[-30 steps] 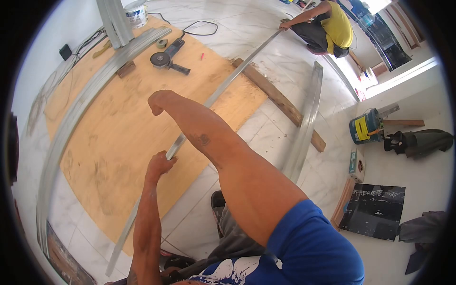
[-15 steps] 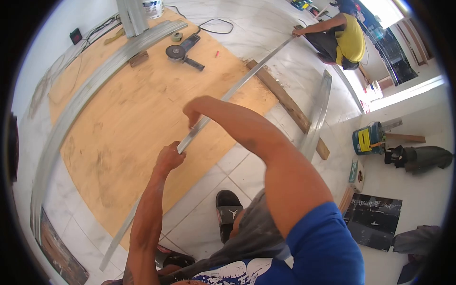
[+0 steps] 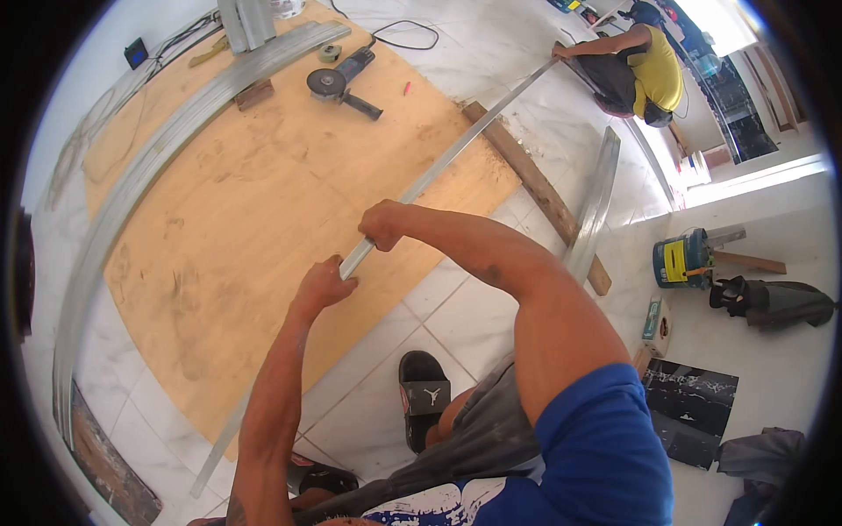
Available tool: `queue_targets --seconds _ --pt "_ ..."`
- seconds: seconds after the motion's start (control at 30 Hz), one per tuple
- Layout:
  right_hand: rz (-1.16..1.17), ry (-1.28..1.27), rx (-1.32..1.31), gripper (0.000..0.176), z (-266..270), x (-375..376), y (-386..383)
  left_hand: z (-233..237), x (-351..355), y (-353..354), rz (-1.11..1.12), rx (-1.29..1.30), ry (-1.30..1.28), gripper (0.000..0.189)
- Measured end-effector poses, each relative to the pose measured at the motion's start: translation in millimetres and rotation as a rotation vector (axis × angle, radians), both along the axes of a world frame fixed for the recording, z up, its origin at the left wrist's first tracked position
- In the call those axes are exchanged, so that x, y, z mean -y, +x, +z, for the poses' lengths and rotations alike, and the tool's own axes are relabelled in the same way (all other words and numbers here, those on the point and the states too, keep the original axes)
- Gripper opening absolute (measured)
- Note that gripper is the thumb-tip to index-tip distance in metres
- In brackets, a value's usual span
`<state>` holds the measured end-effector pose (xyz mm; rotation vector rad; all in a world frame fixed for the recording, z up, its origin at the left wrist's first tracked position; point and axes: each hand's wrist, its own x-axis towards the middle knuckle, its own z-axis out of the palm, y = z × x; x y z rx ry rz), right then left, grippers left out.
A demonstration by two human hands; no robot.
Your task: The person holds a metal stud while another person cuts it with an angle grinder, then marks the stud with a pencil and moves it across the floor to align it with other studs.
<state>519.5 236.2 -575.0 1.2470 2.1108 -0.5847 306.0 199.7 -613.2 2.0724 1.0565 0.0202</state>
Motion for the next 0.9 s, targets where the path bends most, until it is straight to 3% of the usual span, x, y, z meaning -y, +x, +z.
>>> queue_targets --seconds 0.1,0.2,0.4,0.6,0.9 --pt "0.005 -0.017 -0.003 0.026 1 -3 6 17 -9 -19 0.052 0.018 -0.554 0.058" --pt "0.015 -0.057 0.02 0.028 4 -5 6 36 2 -36 0.163 0.017 -0.685 0.067" --pt "0.016 -0.084 0.059 0.029 7 -5 -1 42 7 -34 0.205 0.012 -0.67 0.076" --pt "-0.098 -0.014 0.041 0.031 8 2 -1 46 14 -31 0.276 -0.041 -0.504 0.1" --pt "-0.012 -0.094 0.093 0.033 1 -5 0 43 9 -29 0.216 -0.07 -0.542 0.102"
